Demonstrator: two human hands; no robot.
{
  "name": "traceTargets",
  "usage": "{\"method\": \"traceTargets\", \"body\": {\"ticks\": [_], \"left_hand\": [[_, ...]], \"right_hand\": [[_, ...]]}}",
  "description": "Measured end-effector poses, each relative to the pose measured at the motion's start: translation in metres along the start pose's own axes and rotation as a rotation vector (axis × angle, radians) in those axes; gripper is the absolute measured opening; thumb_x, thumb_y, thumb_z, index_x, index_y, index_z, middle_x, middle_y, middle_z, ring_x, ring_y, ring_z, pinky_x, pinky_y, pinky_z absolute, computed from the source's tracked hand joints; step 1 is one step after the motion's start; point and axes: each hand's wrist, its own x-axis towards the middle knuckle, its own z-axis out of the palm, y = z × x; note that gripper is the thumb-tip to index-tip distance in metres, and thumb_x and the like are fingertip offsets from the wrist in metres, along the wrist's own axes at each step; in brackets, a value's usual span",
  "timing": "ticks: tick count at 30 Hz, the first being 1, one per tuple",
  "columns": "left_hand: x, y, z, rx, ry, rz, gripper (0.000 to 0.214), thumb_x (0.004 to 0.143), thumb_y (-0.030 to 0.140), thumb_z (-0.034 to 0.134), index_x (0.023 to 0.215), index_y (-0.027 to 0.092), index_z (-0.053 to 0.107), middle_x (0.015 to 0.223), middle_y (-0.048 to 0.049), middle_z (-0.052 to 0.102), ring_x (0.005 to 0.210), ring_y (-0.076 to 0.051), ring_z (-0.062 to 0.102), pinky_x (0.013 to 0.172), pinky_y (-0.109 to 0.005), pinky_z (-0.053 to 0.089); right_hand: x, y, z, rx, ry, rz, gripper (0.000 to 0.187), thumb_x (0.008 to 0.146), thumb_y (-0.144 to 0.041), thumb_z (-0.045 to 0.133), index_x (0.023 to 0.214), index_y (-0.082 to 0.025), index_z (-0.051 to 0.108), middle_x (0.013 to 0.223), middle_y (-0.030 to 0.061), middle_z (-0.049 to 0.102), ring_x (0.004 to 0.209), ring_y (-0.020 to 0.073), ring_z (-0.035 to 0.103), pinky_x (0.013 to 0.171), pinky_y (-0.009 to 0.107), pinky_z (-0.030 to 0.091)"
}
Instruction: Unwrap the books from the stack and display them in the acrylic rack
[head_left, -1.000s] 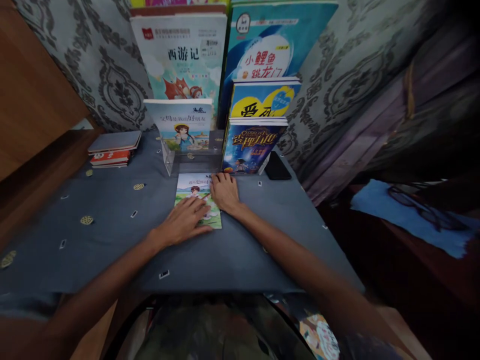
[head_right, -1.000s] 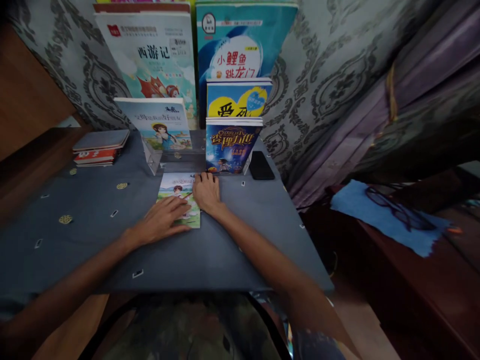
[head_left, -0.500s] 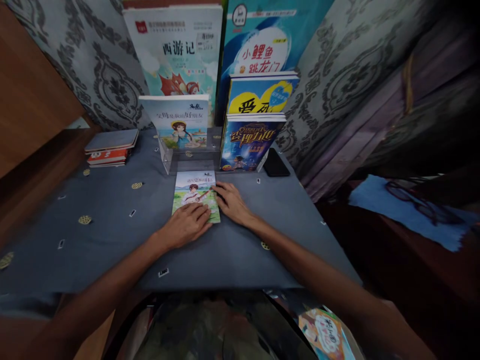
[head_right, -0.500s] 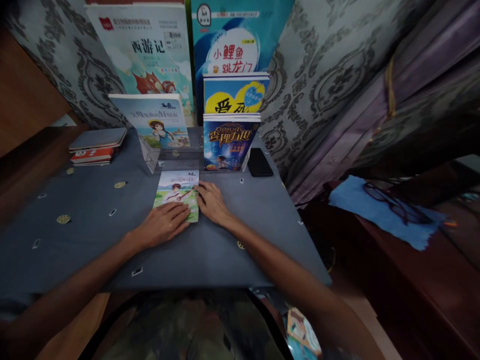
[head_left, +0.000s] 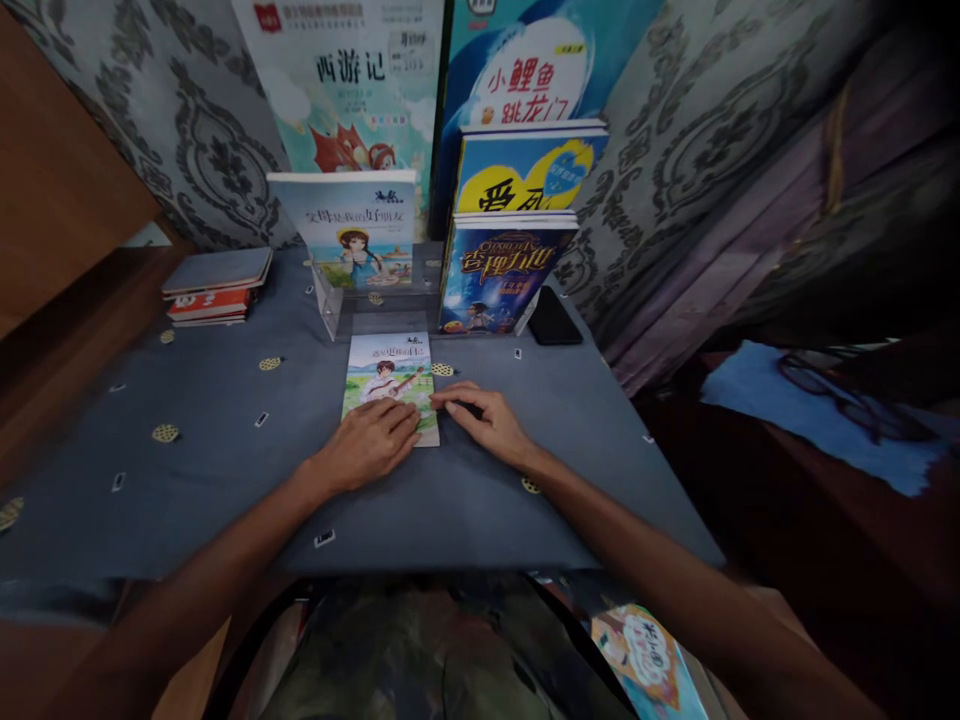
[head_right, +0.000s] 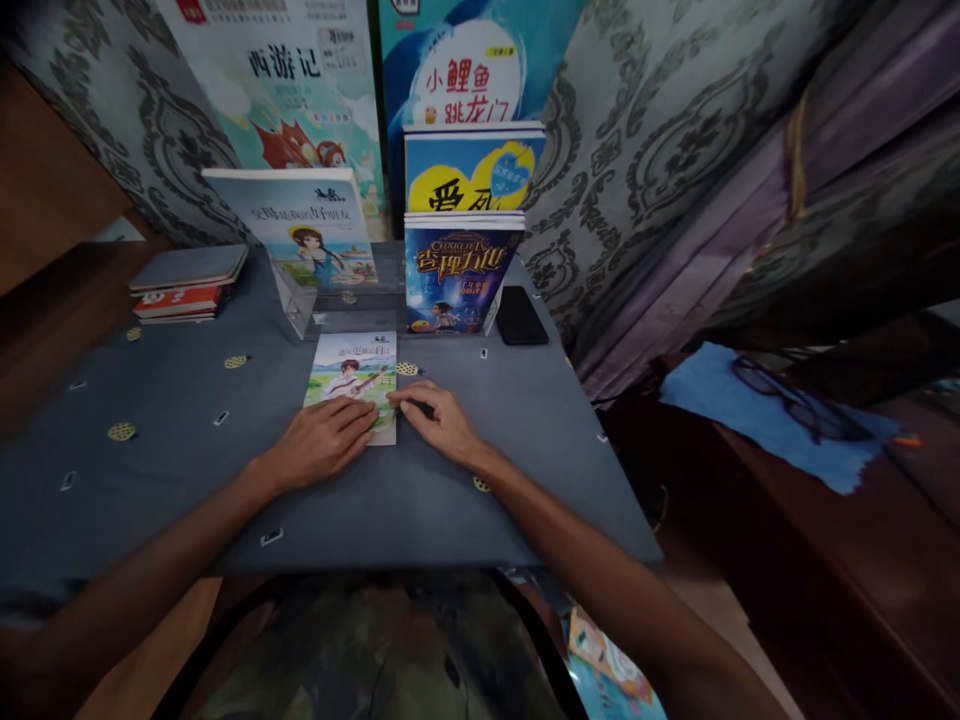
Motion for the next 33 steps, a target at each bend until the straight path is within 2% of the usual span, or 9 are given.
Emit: {"method": "traceTargets", "body": {"ticks": [11,16,26,33], "left_hand": [[-0.003,0.002,0.004,-0.016,-0.030,-0.028,0.037,0.102,0.035,0.042,0.126,0.014,0.062,0.122,-0.0141,0.068,0.115,-0.025,0.062,0.098,-0.042,0.052],[-0.005,0.003,0.005,-0.010,-0.027,-0.021,0.038,0.102,0.038,0.045,0.126,0.014,0.061,0.123,-0.0138,0.068,0.116,-0.025,0.061,0.098,-0.040,0.051],[-0.004,0.003,0.005,0.026,-0.029,-0.014,0.036,0.102,0.038,0.044,0.125,0.015,0.060,0.121,-0.0124,0.068,0.114,-0.024,0.061,0.097,-0.039,0.051],[-0.005,-0.001,0.002,-0.067,-0.009,-0.018,0.036,0.101,0.039,0.046,0.125,0.016,0.060,0.120,-0.0115,0.067,0.115,-0.024,0.059,0.098,-0.040,0.050]], "right_hand": [[-0.012,-0.018,0.003,-0.011,-0.033,-0.065,0.030,0.097,-0.029,0.050,0.114,-0.023,0.073,0.090,0.0066,0.074,0.090,0.0207,0.065,0.086,0.040,0.053],[-0.022,-0.021,0.003,-0.129,-0.069,-0.127,0.029,0.096,-0.025,0.049,0.113,-0.022,0.073,0.089,0.0077,0.071,0.089,0.0214,0.062,0.083,0.040,0.052],[-0.027,-0.026,0.004,-0.413,-0.124,-0.372,0.030,0.095,-0.017,0.046,0.111,-0.020,0.071,0.086,0.0086,0.068,0.087,0.0213,0.062,0.084,0.040,0.050],[-0.028,-0.028,0.005,-0.458,-0.119,-0.408,0.028,0.093,-0.013,0.047,0.109,-0.020,0.069,0.084,0.0073,0.068,0.087,0.0206,0.062,0.084,0.038,0.050]]}}
